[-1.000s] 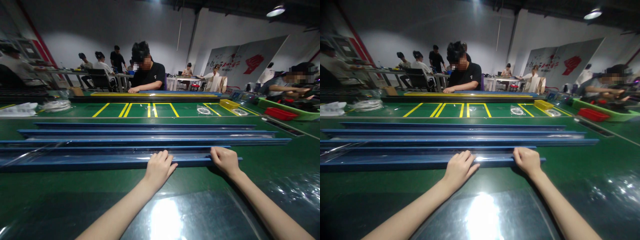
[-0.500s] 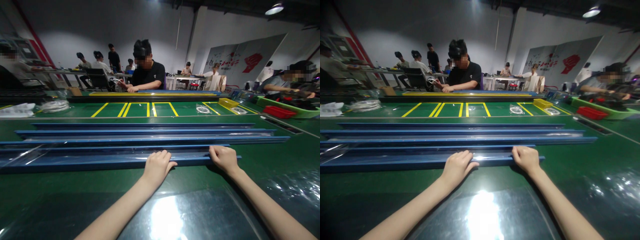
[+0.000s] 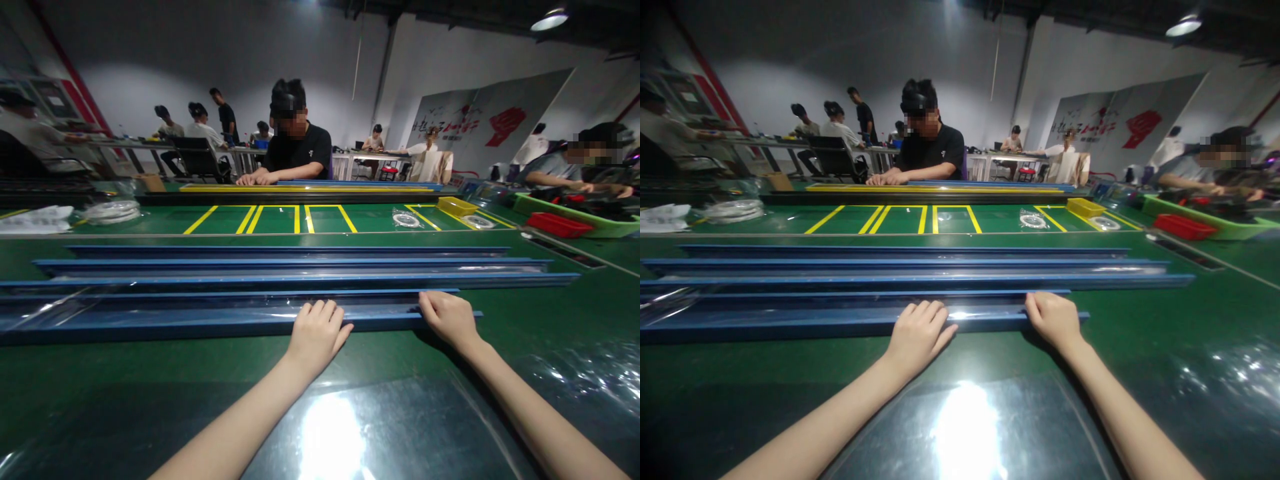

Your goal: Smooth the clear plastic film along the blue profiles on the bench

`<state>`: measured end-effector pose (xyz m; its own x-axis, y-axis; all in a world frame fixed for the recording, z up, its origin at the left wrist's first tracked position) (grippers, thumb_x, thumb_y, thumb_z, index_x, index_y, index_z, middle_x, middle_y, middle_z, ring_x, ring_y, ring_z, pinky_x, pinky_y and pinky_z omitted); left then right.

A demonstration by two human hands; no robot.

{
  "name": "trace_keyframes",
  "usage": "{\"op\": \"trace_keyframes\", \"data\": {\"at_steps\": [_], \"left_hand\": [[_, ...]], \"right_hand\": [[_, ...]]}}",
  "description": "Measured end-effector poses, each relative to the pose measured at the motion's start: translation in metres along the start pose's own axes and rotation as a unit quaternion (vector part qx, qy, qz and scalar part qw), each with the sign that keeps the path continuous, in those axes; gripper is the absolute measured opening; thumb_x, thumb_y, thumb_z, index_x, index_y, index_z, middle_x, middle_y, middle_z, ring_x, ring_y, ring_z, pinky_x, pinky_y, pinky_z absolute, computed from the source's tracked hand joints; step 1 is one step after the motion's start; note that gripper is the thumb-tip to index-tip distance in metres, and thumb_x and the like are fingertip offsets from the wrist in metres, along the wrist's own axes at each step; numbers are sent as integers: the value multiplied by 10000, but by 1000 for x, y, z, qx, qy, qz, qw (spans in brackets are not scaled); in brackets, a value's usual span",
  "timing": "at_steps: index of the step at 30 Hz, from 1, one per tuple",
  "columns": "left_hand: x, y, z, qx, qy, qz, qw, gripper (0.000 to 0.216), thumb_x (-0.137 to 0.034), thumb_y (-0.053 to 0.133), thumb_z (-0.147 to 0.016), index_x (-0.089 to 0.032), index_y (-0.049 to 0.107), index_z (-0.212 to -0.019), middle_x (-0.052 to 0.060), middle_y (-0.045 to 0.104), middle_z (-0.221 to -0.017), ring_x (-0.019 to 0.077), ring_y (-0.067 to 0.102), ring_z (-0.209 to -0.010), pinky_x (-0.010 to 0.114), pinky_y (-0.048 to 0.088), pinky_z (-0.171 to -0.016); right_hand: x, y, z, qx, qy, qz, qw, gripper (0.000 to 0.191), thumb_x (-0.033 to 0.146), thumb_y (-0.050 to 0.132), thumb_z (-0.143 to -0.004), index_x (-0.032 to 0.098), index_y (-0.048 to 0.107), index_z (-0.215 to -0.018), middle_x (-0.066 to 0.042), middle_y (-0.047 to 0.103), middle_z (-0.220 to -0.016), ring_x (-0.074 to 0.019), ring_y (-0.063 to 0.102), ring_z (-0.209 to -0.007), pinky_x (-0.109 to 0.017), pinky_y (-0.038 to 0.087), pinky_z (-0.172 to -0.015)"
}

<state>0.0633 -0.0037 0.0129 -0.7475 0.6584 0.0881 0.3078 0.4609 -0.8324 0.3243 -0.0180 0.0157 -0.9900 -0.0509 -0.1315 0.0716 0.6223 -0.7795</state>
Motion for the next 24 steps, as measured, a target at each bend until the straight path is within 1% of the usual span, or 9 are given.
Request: {"op": "trace_keyframes", "data": {"at_steps": [4,9,12,18,21,24], "left_hand": [[0,1,1,-9,0,10,1000,205,-341,443,-816,-164,542,-839,58,597,-933,185,511,-802,313,337,-645],[0,2,1,-9,0,8,1000,214,-336,428,-818,-160,548,-836,51,605,-936,184,513,-782,316,334,-644],[0,1,1,-7,1,6,1000,210,-332,426,-818,-161,546,-832,48,604,-911,180,511,-760,317,327,-638],[-1,0,0,-1,-8,1,1000,218,-330,417,-820,-171,547,-746,39,585,-738,178,508,-704,314,300,-606],[-1,0,0,-13,-11,6,1000,206,-331,435,-810,-173,552,-747,33,586,-725,175,510,-697,312,296,-602],[-1,1,1,-26,-9,13,1000,178,-328,464,-794,-178,560,-799,25,591,-740,174,511,-696,308,299,-602]], "right_hand": [[0,0,1,20,-3,-9,1000,470,331,276,-849,173,492,-462,-26,562,-491,-117,501,-478,-225,245,-477],[-1,0,2,29,-2,-16,999,470,333,273,-853,174,494,-470,-26,570,-504,-120,509,-489,-229,250,-483],[-1,0,2,40,-5,-22,999,470,336,273,-855,175,505,-479,-24,577,-517,-121,519,-507,-227,258,-491],[-1,1,3,63,-4,-19,998,470,341,269,-863,177,528,-507,-23,592,-548,-126,535,-538,-229,266,-504],[-2,0,2,75,-11,-24,997,473,334,261,-869,176,532,-514,-26,593,-549,-127,538,-544,-232,269,-508],[3,-6,-2,87,-36,-42,995,463,328,264,-872,177,531,-525,-22,587,-548,-120,532,-542,-230,277,-522]]}}
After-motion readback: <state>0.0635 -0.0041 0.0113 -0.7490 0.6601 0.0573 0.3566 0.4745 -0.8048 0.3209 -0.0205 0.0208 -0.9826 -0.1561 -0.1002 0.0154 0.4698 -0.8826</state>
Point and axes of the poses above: each hand's wrist, its own z-axis away from the middle knuckle, its own y-axis out of the palm, x = y × z, the point moved 1 cm from there along -z, towards the middle knuckle
